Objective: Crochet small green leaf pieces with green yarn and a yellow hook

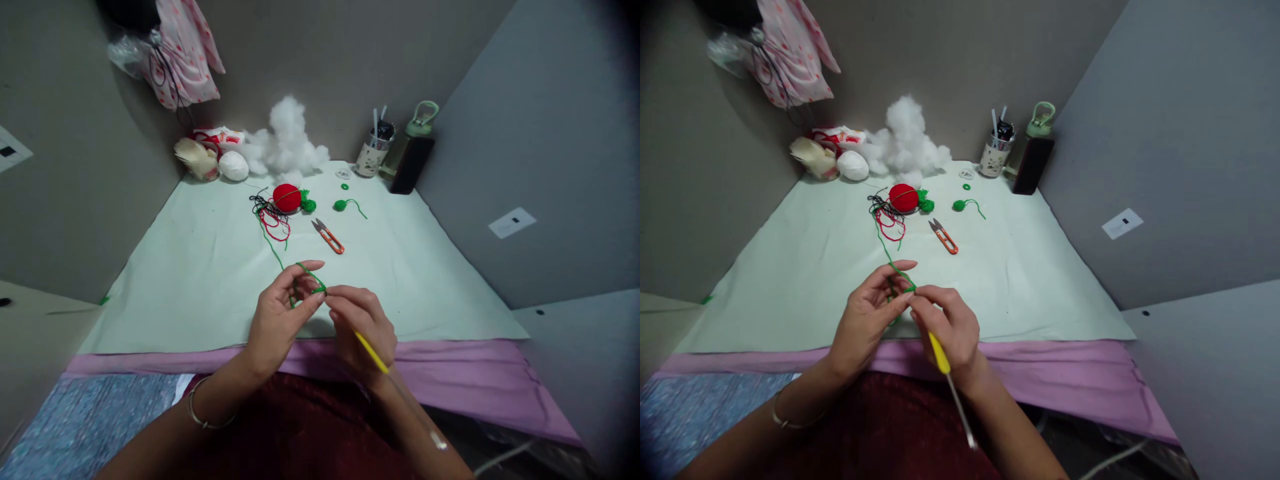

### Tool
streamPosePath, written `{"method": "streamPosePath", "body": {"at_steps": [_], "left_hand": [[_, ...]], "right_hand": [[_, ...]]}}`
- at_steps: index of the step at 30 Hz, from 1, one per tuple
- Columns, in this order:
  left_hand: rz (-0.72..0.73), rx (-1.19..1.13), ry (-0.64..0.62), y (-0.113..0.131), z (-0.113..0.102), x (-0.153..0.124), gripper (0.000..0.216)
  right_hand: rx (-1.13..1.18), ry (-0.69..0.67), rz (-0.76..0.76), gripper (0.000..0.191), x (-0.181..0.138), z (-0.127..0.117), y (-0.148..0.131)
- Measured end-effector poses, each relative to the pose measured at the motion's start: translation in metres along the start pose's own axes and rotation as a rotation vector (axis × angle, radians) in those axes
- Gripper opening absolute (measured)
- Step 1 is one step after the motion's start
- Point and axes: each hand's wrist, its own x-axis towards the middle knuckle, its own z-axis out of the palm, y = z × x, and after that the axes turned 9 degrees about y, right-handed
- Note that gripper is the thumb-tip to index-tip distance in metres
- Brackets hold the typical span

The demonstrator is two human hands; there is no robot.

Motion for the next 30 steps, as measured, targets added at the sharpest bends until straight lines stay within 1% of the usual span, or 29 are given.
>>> {"method": "streamPosePath", "body": {"at_steps": [2,4,6,7,8,9,12,14,16,18,20,22,24,25,26,28,30], "left_hand": [[-0.065,-0.083,-0.030,0.001,0.000,0.001,0.041],[-0.235,-0.206,-0.112,0.002,0.000,0.002,0.046],[-0.419,-0.306,-0.203,0.004,-0.002,0.004,0.046],[-0.473,-0.335,-0.223,0.006,-0.004,0.006,0.045],[-0.491,-0.349,-0.218,0.007,-0.005,0.007,0.044],[-0.474,-0.350,-0.195,0.008,-0.006,0.009,0.044],[-0.351,-0.302,-0.104,0.008,-0.007,0.011,0.046],[-0.265,-0.245,-0.089,0.007,-0.006,0.009,0.047],[-0.187,-0.179,-0.098,0.004,-0.004,0.006,0.046],[-0.131,-0.113,-0.109,0.001,-0.003,0.004,0.043],[-0.104,-0.079,-0.101,-0.001,-0.001,0.003,0.040],[-0.125,-0.123,-0.082,-0.003,0.000,0.003,0.043],[-0.230,-0.222,-0.100,-0.003,0.000,0.006,0.045],[-0.306,-0.276,-0.125,-0.003,-0.001,0.008,0.046],[-0.378,-0.324,-0.151,-0.002,-0.001,0.010,0.045],[-0.462,-0.381,-0.174,0.000,-0.004,0.014,0.041],[-0.432,-0.382,-0.138,0.002,-0.005,0.015,0.038]], "right_hand": [[-0.073,0.031,-0.055,0.051,-0.005,0.004,0.001],[-0.095,0.057,-0.085,0.053,-0.007,0.006,0.001],[-0.016,0.076,-0.016,0.049,-0.004,0.006,0.001],[0.056,0.088,0.061,0.044,-0.001,0.005,0.001],[0.139,0.101,0.152,0.038,0.002,0.005,0.000],[0.227,0.127,0.246,0.033,0.005,0.004,0.000],[0.495,0.180,0.500,0.022,0.015,0.004,0.000],[0.618,0.167,0.593,0.020,0.019,0.005,0.001],[0.624,0.137,0.588,0.018,0.021,0.007,0.002],[0.552,0.134,0.530,0.018,0.020,0.009,0.001],[0.459,0.131,0.465,0.025,0.017,0.009,0.001],[0.325,0.107,0.352,0.033,0.012,0.008,0.000],[0.200,0.069,0.220,0.040,0.009,0.006,0.000],[0.173,0.063,0.197,0.041,0.008,0.006,0.000],[0.183,0.078,0.218,0.039,0.009,0.005,0.001],[0.303,0.148,0.367,0.030,0.012,0.004,0.002],[0.501,0.209,0.549,0.023,0.016,0.004,0.004]]}}
